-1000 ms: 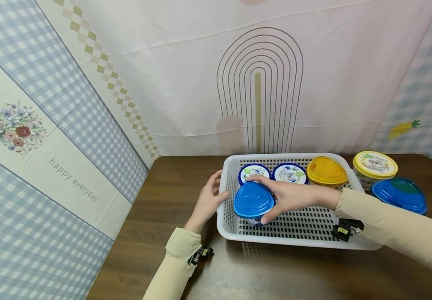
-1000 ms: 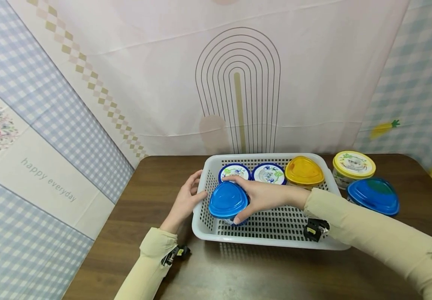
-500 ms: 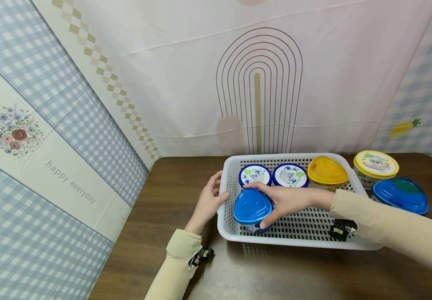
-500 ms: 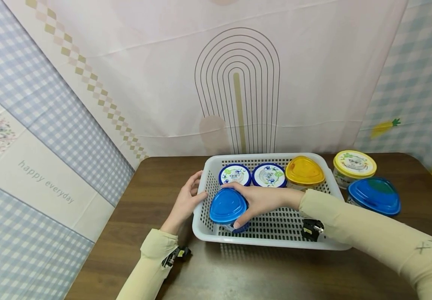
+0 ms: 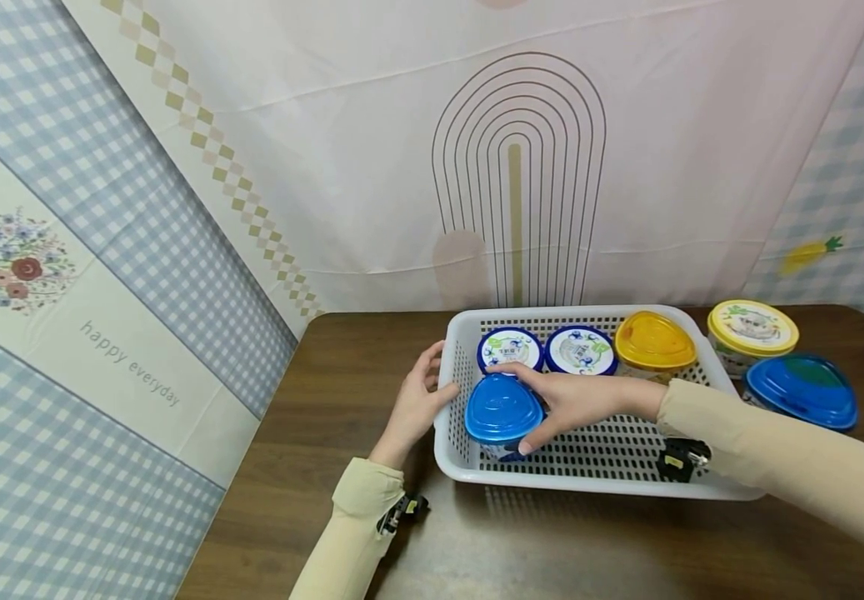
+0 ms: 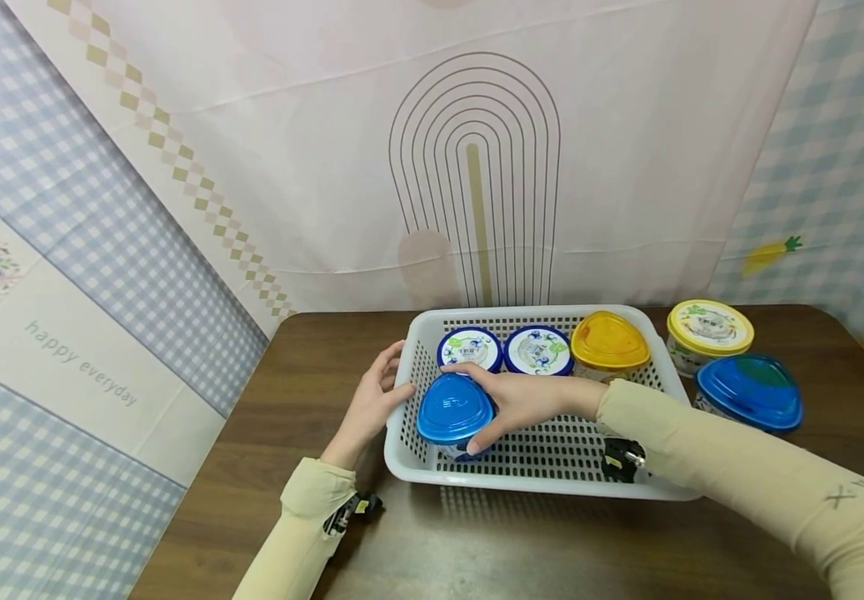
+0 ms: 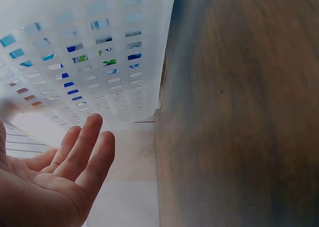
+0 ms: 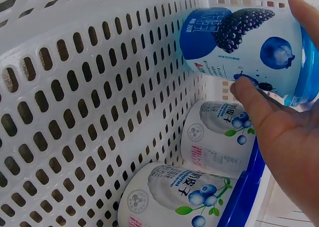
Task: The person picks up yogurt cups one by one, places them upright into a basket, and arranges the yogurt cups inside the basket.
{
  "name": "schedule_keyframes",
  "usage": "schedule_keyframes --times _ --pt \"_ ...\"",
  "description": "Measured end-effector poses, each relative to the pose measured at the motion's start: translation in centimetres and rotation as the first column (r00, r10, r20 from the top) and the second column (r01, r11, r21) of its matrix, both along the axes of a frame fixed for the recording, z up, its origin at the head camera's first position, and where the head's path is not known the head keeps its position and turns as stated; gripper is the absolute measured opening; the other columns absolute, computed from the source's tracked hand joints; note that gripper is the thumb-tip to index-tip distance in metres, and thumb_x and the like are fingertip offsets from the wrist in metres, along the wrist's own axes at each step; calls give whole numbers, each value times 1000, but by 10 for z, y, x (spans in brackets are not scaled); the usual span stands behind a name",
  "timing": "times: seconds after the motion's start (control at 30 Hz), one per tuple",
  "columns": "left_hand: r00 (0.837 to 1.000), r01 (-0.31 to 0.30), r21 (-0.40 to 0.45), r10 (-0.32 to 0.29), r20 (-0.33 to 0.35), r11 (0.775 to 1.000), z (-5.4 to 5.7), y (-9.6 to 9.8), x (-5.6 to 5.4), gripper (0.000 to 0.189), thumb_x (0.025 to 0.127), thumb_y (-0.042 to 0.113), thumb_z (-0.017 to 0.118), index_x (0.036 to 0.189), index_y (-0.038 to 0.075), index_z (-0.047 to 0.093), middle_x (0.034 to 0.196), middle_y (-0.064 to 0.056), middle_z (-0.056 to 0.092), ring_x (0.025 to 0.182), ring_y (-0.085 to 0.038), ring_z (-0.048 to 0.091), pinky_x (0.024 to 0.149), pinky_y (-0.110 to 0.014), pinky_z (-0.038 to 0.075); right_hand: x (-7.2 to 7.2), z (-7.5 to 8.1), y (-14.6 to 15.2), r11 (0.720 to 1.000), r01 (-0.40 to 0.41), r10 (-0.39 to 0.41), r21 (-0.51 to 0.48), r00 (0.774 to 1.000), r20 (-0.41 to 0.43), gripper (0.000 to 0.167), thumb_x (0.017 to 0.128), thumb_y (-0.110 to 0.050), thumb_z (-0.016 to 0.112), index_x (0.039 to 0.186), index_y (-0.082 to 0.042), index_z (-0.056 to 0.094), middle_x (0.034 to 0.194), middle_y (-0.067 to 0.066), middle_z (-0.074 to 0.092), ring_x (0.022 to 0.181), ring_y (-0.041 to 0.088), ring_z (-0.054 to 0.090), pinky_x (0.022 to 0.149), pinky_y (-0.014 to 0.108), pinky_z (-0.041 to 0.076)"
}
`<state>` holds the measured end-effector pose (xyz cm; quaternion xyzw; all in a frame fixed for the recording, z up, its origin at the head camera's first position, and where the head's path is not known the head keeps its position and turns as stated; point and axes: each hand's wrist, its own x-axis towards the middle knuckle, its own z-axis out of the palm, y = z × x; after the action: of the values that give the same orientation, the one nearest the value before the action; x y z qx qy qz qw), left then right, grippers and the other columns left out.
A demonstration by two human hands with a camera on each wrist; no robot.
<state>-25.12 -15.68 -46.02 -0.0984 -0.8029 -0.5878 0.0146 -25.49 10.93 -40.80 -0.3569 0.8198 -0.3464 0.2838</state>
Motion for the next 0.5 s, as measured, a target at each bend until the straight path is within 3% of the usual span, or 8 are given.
schedule_keyframes --times 0.5 --pt "1000 -9 -4 10 17 1000 0 0 0 69 90 5 66 153 15 40 130 -18 56 107 -35 65 80 -48 60 0 -2 -4 998 57 -58 27 998 4 110 82 -43 83 160 -32 8 156 20 31 131 37 45 107 59 40"
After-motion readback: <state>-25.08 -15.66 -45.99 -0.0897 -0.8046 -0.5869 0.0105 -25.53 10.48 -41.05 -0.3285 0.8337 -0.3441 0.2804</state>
